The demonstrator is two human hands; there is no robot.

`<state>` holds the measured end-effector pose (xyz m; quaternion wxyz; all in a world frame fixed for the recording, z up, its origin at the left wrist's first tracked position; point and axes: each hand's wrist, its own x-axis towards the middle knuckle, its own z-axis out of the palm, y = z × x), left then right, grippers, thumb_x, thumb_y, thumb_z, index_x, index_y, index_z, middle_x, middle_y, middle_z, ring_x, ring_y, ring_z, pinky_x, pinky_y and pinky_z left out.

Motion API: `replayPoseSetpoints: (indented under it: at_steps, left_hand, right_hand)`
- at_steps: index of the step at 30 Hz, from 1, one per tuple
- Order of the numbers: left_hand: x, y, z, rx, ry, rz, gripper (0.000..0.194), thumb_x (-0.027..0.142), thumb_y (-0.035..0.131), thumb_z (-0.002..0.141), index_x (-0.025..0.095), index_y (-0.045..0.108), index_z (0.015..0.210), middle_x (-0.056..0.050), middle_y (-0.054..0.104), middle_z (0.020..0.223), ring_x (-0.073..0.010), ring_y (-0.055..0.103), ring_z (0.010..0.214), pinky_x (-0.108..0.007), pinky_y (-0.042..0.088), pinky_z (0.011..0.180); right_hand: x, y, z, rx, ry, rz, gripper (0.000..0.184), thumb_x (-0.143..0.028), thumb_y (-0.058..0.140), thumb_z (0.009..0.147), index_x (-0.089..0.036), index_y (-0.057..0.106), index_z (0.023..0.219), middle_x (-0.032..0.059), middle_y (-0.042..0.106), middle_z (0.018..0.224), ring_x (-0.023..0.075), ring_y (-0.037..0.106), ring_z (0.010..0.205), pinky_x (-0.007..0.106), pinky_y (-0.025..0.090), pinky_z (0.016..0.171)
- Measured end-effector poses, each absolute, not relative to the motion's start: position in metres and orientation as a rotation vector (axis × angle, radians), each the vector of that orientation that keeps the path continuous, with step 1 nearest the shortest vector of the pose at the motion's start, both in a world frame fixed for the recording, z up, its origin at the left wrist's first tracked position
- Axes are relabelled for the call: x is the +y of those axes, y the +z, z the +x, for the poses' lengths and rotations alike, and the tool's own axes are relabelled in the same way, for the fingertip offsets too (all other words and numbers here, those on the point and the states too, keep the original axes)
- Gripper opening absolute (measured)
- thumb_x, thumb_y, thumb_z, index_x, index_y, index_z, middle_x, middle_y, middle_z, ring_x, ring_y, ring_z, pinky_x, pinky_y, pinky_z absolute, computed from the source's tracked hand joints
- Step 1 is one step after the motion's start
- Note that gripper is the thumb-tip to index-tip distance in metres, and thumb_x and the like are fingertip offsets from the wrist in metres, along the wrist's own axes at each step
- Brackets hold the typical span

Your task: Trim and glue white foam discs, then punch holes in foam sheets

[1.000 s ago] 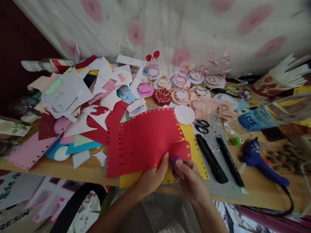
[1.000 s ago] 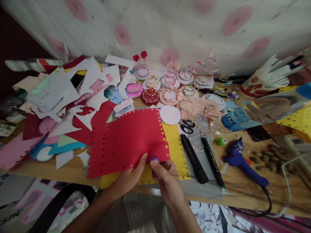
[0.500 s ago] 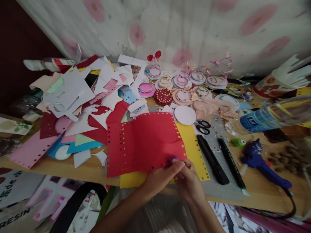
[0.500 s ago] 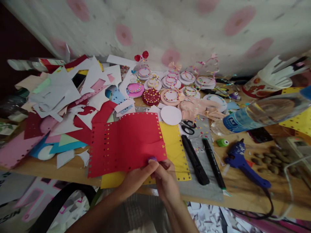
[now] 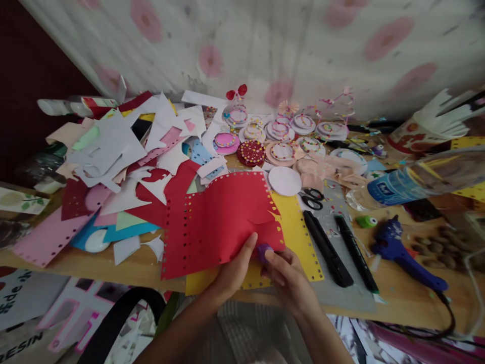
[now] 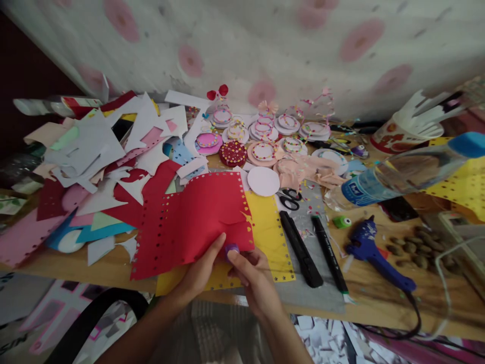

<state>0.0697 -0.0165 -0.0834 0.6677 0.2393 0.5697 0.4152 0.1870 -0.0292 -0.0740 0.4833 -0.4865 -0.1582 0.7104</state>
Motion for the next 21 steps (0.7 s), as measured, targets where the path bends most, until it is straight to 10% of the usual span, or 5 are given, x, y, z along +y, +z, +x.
replayPoseSetpoints:
  at_steps: [21]
  left_hand:
    - [-0.015, -0.063, 0.060, 1.442, 0.883, 0.713, 0.041, 0.051, 0.068, 0.076, 0.023, 0.071, 0.105, -0.008, 0.072, 0.112, -0.0323, 0.053, 0.126, -0.047, 0.032, 0.115]
  right_hand:
    - [-0.026, -0.071, 0.195, -0.409, 1.708, -1.171, 0.028, -0.037, 0.085, 0.059, -0.017, 0.066, 0.068, -0.0100, 0.031, 0.046, 0.0043, 0.017, 0.043, 0.019, 0.027, 0.040]
